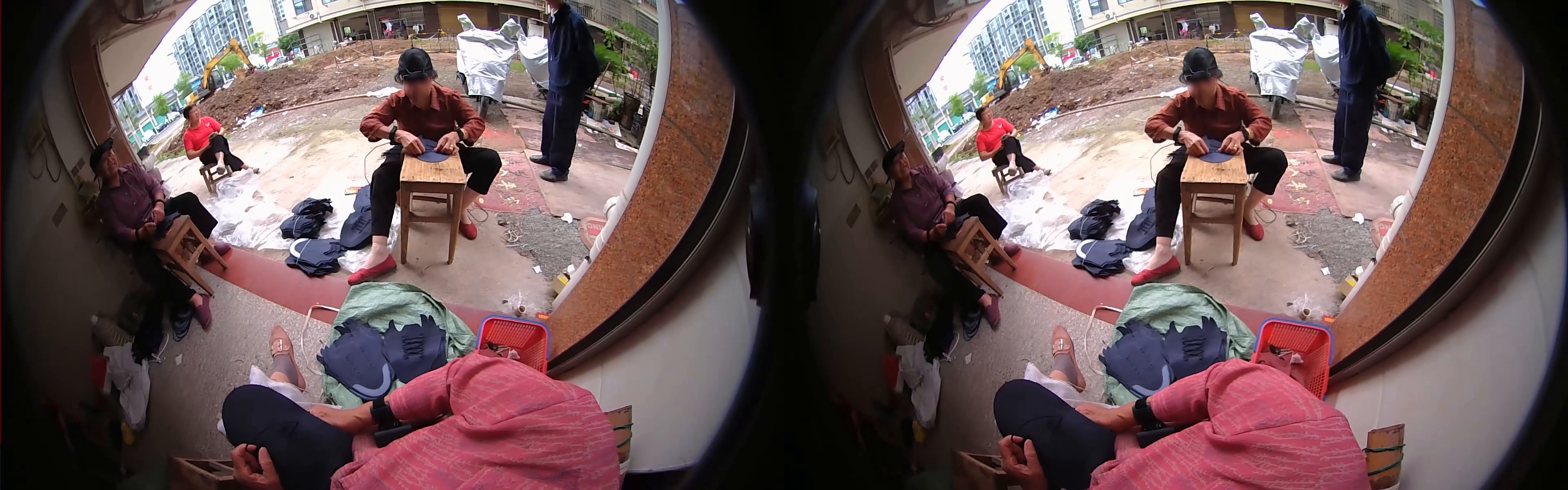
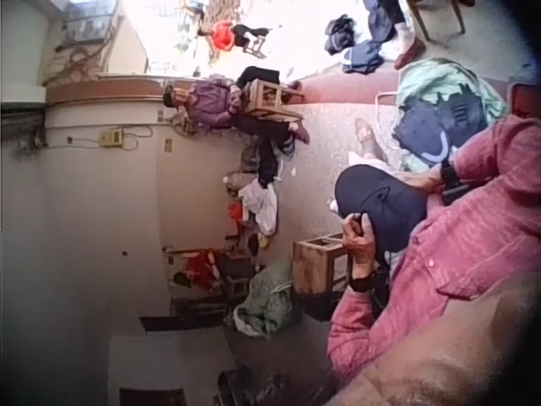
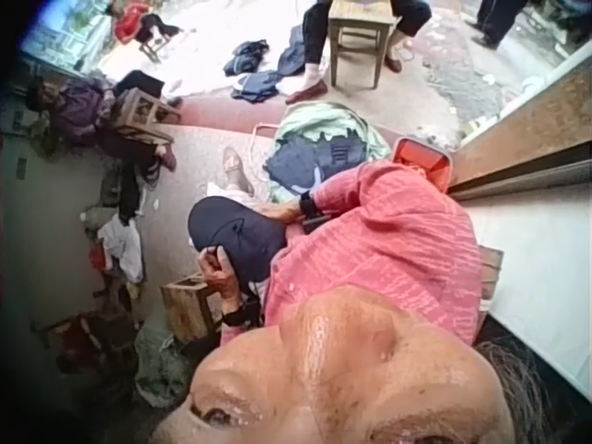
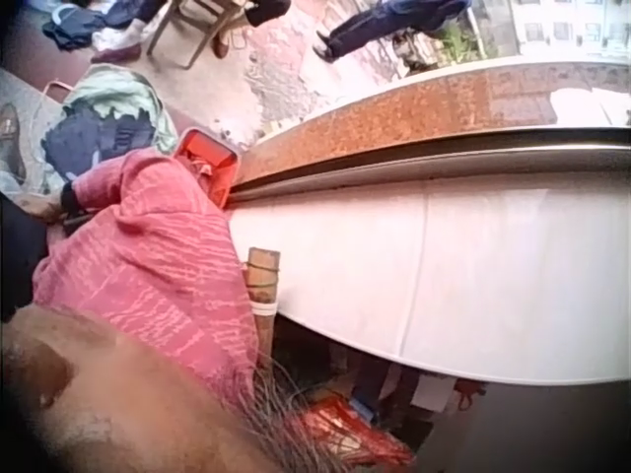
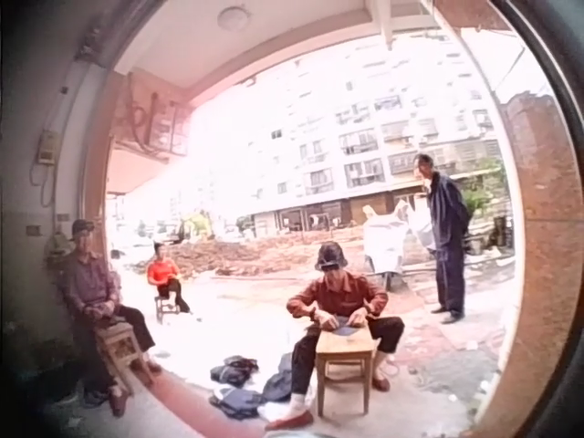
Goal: Manually stitching and assembling shoe uppers.
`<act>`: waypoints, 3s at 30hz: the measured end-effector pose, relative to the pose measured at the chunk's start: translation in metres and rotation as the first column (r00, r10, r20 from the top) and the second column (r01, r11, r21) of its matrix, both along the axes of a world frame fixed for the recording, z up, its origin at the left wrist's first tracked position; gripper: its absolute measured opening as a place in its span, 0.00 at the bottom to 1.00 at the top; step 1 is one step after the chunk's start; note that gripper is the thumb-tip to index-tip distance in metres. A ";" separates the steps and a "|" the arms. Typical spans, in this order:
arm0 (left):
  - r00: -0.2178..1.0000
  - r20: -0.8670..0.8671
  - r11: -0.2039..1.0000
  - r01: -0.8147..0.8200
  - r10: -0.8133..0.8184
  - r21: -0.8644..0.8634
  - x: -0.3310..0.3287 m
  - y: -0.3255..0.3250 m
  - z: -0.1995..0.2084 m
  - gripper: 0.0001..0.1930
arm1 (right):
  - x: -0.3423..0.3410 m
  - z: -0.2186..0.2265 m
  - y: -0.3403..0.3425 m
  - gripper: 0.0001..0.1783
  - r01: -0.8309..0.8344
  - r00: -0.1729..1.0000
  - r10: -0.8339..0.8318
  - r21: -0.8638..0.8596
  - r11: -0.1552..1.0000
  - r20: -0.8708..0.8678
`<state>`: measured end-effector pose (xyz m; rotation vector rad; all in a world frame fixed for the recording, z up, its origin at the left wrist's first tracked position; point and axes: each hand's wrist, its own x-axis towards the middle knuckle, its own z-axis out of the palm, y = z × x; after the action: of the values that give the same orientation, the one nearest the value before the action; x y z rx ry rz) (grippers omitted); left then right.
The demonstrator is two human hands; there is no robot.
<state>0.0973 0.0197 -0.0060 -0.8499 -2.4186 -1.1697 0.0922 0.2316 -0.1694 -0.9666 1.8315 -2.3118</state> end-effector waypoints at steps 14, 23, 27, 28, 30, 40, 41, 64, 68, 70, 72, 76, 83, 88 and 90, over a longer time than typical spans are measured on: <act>1.000 -0.024 1.000 0.007 -0.008 -0.009 -0.001 0.002 0.000 0.09 | -0.005 -0.017 -0.005 0.26 0.061 0.995 -0.058 -0.039 0.997 0.080; 1.000 -0.016 1.000 0.002 -0.001 0.019 -0.001 -0.001 -0.002 0.09 | -0.001 0.000 -0.005 0.25 0.007 0.998 -0.001 -0.088 0.996 0.062; 1.000 0.000 1.000 -0.009 0.009 0.016 0.001 0.003 -0.001 0.09 | 0.000 -0.005 -0.004 0.25 0.043 0.998 -0.038 -0.123 0.991 0.040; 1.000 -0.001 1.000 -0.009 0.009 0.014 0.001 0.002 -0.001 0.09 | 0.003 -0.001 -0.004 0.25 0.046 0.997 -0.036 -0.139 0.989 0.073; 1.000 0.004 0.999 -0.007 0.007 0.037 0.001 0.002 -0.002 0.09 | 0.001 -0.003 -0.006 0.26 0.061 0.996 -0.052 -0.145 0.987 0.067; 0.998 0.055 0.997 -0.019 0.015 0.072 0.002 0.001 -0.002 0.09 | 0.003 0.006 -0.002 0.26 0.063 0.996 -0.063 -0.001 0.998 0.057; 0.998 0.055 0.997 -0.013 0.008 0.077 0.001 0.000 -0.004 0.09 | 0.002 0.004 -0.001 0.26 0.070 0.996 -0.070 0.004 0.998 0.056; 1.000 0.001 1.000 0.016 -0.016 0.020 -0.002 -0.003 -0.007 0.09 | 0.004 0.000 0.000 0.21 0.082 0.996 -0.084 -0.058 0.995 -0.038; 1.000 -0.004 1.000 0.007 -0.007 0.019 -0.002 -0.006 -0.009 0.09 | 0.003 -0.001 -0.006 0.22 -0.024 0.989 0.046 -0.151 0.988 0.140; 1.000 0.003 1.000 0.002 -0.002 0.022 -0.001 -0.005 -0.008 0.09 | 0.002 -0.005 -0.006 0.25 0.068 0.994 -0.058 -0.106 0.992 0.090; 1.000 0.009 1.000 0.007 -0.007 0.023 0.000 -0.001 -0.006 0.09 | -0.013 -0.047 -0.014 0.24 0.112 0.994 -0.111 -0.087 0.990 0.014; 1.000 0.015 1.000 -0.006 0.006 0.017 0.001 -0.003 -0.004 0.09 | -0.012 -0.052 -0.015 0.22 0.098 0.995 -0.099 -0.059 0.993 -0.011; 1.000 0.020 0.999 0.002 -0.003 0.033 0.001 -0.003 -0.003 0.09 | -0.006 -0.012 -0.006 0.24 -0.021 0.992 0.029 -0.065 0.998 0.126; 0.999 0.046 0.999 0.007 -0.010 0.051 -0.002 -0.003 -0.007 0.09 | -0.011 -0.018 -0.010 0.27 0.098 0.994 -0.100 -0.053 0.994 -0.037; 1.000 0.028 0.999 0.011 -0.012 0.037 -0.002 -0.004 -0.007 0.09 | -0.008 -0.016 -0.009 0.25 0.067 0.998 -0.067 -0.103 0.992 0.001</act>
<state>0.0953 0.0153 -0.0132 -0.8432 -2.4091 -1.2350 0.0844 0.2226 -0.1849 -0.9331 1.7889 -2.4675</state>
